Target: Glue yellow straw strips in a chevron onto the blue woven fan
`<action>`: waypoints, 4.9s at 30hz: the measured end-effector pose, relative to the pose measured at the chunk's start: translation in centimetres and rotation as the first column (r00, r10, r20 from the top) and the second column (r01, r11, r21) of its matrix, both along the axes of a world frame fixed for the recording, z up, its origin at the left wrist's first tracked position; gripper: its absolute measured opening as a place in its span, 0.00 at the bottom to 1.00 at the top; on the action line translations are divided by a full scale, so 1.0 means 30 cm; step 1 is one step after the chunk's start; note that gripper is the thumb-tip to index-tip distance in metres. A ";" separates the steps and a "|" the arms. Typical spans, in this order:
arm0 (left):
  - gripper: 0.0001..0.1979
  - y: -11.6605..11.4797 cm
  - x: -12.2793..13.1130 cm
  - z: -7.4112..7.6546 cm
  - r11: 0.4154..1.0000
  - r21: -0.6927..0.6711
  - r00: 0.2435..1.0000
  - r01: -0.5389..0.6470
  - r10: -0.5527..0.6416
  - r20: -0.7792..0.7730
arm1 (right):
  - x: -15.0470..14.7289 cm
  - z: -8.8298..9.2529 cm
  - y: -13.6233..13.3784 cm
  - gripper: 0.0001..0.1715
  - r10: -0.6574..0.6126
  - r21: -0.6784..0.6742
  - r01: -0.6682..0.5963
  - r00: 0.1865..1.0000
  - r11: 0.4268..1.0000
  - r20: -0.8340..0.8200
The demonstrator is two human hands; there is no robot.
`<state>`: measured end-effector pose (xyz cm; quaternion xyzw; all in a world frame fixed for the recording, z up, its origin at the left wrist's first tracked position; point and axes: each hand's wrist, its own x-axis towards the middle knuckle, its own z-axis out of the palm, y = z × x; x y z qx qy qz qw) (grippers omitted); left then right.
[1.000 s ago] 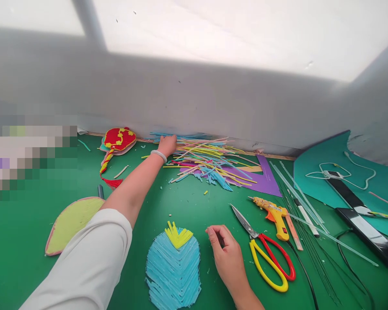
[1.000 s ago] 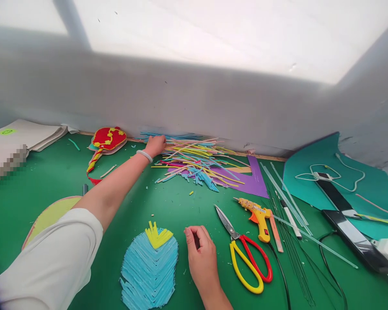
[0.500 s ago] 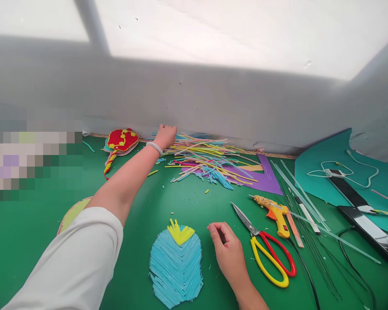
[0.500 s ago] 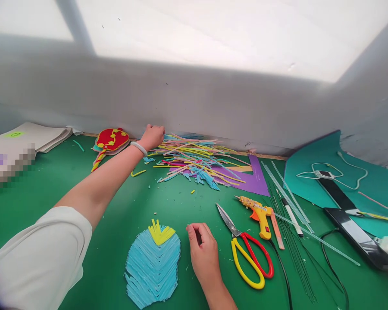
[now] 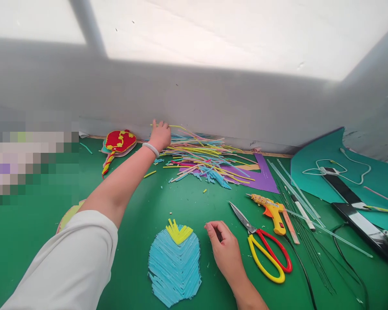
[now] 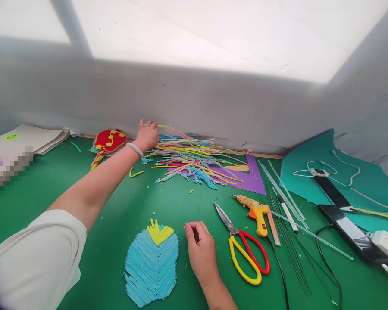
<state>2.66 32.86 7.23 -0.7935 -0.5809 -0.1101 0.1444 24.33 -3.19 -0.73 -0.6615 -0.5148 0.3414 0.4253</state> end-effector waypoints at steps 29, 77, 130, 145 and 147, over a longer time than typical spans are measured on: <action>0.16 -1.257 -0.124 -0.090 0.806 -0.500 0.578 0.316 0.254 0.775 | -0.049 0.051 -0.111 0.24 0.146 -0.005 -0.151 0.958 0.988 -0.246; 0.17 -1.345 -0.028 -0.197 0.718 -0.496 -0.157 0.487 0.631 0.759 | -0.160 0.055 -0.283 0.25 0.197 -0.081 -0.232 0.930 0.969 -0.310; 0.28 -1.381 -0.022 -0.304 0.925 -0.248 0.937 0.288 -0.218 0.273 | -0.166 -0.037 -0.204 0.12 0.181 0.167 -0.429 0.658 0.888 0.731; 0.27 -1.381 -0.016 -0.301 0.928 -0.253 0.940 0.274 -0.203 0.274 | -0.125 -0.027 -0.167 0.11 0.329 0.064 -0.501 0.653 0.863 0.682; 0.27 -1.381 -0.015 -0.301 0.928 -0.249 0.939 0.275 -0.205 0.276 | -0.114 -0.020 -0.152 0.11 0.369 0.038 -0.526 0.643 0.849 0.671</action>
